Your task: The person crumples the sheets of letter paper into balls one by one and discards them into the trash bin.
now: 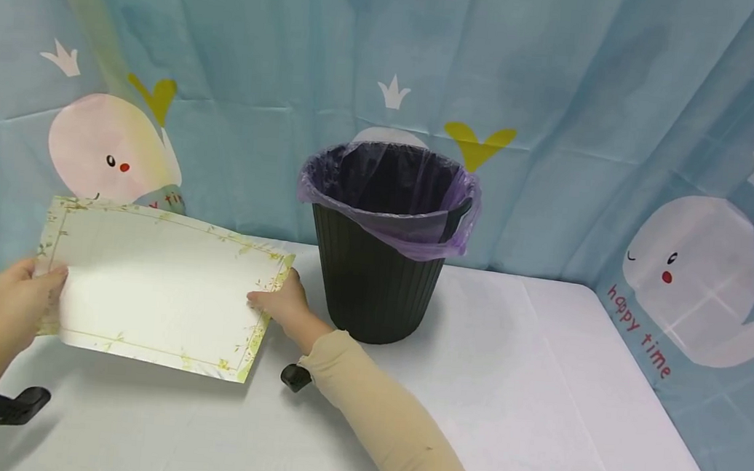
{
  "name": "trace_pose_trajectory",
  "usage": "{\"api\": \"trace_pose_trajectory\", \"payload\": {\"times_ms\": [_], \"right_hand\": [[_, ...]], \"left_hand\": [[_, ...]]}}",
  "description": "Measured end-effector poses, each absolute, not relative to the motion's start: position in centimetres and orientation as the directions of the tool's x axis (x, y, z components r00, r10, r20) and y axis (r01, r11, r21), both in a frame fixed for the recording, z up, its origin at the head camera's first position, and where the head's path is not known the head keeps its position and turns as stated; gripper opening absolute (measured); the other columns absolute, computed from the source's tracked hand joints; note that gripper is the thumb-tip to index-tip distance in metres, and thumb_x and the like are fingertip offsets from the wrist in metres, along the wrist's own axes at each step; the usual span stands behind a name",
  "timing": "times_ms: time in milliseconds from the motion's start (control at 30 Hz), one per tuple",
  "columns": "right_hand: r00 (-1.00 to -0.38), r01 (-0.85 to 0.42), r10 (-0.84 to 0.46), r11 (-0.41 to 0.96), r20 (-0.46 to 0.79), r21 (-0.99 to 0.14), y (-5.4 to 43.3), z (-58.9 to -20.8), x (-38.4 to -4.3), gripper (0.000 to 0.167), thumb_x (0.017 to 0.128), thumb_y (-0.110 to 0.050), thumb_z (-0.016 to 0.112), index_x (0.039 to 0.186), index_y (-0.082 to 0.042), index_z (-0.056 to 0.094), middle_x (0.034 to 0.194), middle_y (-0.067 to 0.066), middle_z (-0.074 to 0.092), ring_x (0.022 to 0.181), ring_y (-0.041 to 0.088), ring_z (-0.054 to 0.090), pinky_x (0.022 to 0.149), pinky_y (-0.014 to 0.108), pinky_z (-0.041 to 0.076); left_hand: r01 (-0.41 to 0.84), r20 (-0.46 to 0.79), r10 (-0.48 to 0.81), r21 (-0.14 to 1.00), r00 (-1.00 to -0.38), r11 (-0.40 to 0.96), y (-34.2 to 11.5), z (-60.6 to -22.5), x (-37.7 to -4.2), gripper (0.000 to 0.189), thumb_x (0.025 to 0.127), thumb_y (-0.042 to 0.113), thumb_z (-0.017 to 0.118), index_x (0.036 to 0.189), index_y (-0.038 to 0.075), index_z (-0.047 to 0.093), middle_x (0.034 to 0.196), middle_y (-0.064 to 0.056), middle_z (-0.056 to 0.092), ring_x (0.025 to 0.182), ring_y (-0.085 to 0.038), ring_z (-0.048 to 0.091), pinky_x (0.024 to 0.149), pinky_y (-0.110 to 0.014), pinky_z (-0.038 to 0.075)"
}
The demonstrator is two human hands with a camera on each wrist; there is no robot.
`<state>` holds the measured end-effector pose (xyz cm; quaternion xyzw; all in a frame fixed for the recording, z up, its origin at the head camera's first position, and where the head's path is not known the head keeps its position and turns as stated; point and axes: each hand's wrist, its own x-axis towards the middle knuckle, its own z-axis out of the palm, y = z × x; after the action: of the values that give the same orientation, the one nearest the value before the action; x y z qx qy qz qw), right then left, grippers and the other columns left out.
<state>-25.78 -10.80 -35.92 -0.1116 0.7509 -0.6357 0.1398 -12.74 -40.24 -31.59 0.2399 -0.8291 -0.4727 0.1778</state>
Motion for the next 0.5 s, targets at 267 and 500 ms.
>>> {"api": "trace_pose_trajectory", "payload": {"times_ms": [267, 500], "right_hand": [[-0.960, 0.077, -0.265, 0.045, -0.086, -0.996, -9.5, -34.9, -25.1, 0.059, 0.085, 0.003, 0.069, 0.136, -0.007, 0.041, 0.099, 0.008, 0.061, 0.066, 0.015, 0.055, 0.055, 0.025, 0.043], [-0.968, -0.033, -0.251, 0.054, 0.018, -0.998, -8.5, -34.4, -24.0, 0.037, 0.083, 0.008, 0.061, 0.118, -0.003, 0.052, 0.100, 0.008, 0.059, 0.082, 0.017, 0.054, 0.065, 0.026, 0.044]], "left_hand": [[-0.168, 0.054, -0.475, 0.895, -0.878, 0.413, -39.9, -32.4, -12.7, 0.035, 0.094, 0.042, 0.062, 0.118, 0.023, 0.045, 0.108, 0.005, 0.050, 0.079, -0.008, 0.049, 0.059, -0.025, 0.048], [-0.085, 0.120, -0.427, 0.899, -0.896, 0.430, -38.5, -33.0, -13.0, 0.045, 0.091, 0.032, 0.069, 0.123, 0.038, 0.038, 0.127, -0.002, 0.043, 0.090, 0.001, 0.050, 0.064, -0.017, 0.049]]}}
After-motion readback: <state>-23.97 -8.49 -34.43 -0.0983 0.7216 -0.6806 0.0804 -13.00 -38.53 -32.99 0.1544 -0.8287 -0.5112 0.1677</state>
